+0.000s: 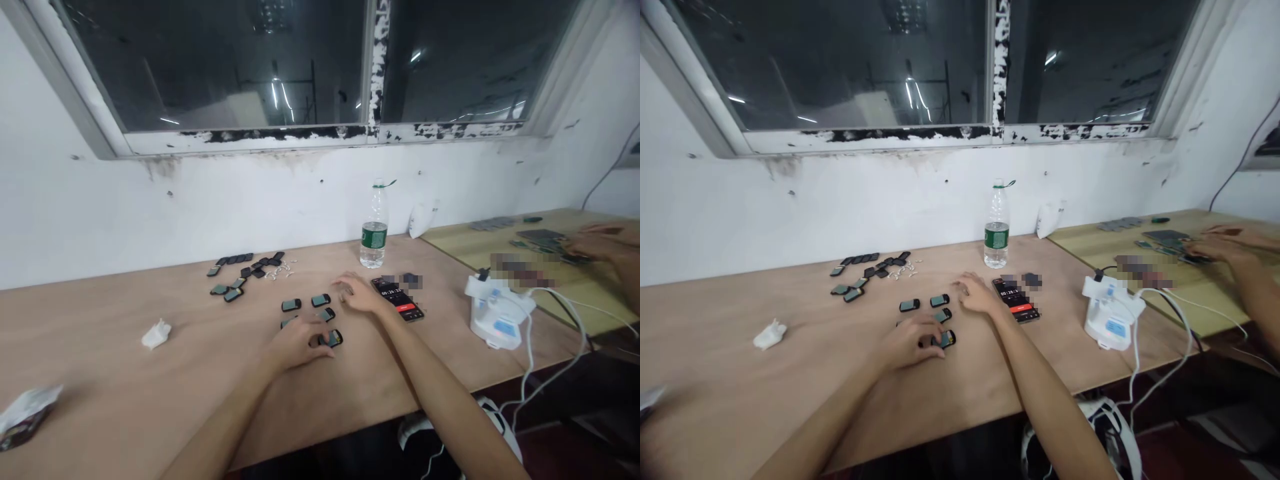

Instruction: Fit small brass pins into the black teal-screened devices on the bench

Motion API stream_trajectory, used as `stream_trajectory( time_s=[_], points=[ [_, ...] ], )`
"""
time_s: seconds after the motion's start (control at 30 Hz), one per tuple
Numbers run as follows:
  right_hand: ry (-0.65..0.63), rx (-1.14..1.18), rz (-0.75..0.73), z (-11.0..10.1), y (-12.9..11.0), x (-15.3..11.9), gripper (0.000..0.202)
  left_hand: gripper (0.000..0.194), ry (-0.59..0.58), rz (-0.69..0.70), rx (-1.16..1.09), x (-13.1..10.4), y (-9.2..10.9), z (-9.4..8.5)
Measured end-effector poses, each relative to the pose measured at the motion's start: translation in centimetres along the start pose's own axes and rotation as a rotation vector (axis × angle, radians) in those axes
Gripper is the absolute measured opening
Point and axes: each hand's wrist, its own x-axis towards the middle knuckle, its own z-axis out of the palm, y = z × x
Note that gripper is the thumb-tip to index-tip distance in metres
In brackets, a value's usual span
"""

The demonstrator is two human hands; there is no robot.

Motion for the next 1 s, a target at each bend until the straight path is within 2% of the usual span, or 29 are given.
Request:
stream_trajectory(
  time_s=[0.1, 0.17, 0.3, 0.43, 0.53, 0.73, 0.8, 0.9, 1.0],
  points=[
    [0.102, 0.074, 0.056, -0.1, 0.6, 0.4, 0.046, 0.036, -0.006, -0.022, 0.009, 0.0, 0.1, 0.1],
    [0.126, 0.086, 0.080, -0.1, 0.9, 0.5, 0.045, 0.028, -0.011, -0.029, 0.009, 0.0, 0.0, 0.2],
    [0.054, 0.010, 0.074, 0.2, 0.8, 0.2, 0.038, 0.009, -0.001, -0.018, -0.002, 0.0, 0.2, 0.3],
    [-0.076, -0.049, 0.088, 0.6, 0.4, -0.4, 0.041, 0.006, 0.049, -0.031, -0.009, -0.1, 0.4, 0.0],
    [-0.103, -0.004, 0.061, 0.6, 0.4, -0.4, 0.048, 0.006, 0.076, 0.000, -0.011, -0.1, 0.3, -0.3],
    [0.153, 0.222, 0.047, -0.1, -0.2, 0.4, 0.035, 0.007, 0.190, 0.020, -0.010, -0.3, -0.7, -0.2],
    [0.175, 0.290, 0.055, -0.3, -1.1, 0.5, 0.023, 0.006, 0.250, 0.017, 0.009, -0.3, -1.2, -0.2],
    [0.060, 0.407, 0.030, 0.1, -3.0, 0.3, 0.012, 0.006, 0.364, 0.007, 0.012, -0.4, -2.1, -0.4],
    [-0.136, 0.525, -0.017, 0.9, -4.9, 0.0, 0.018, 0.011, 0.407, -0.042, -0.002, -0.6, -2.9, -0.7]
  ],
)
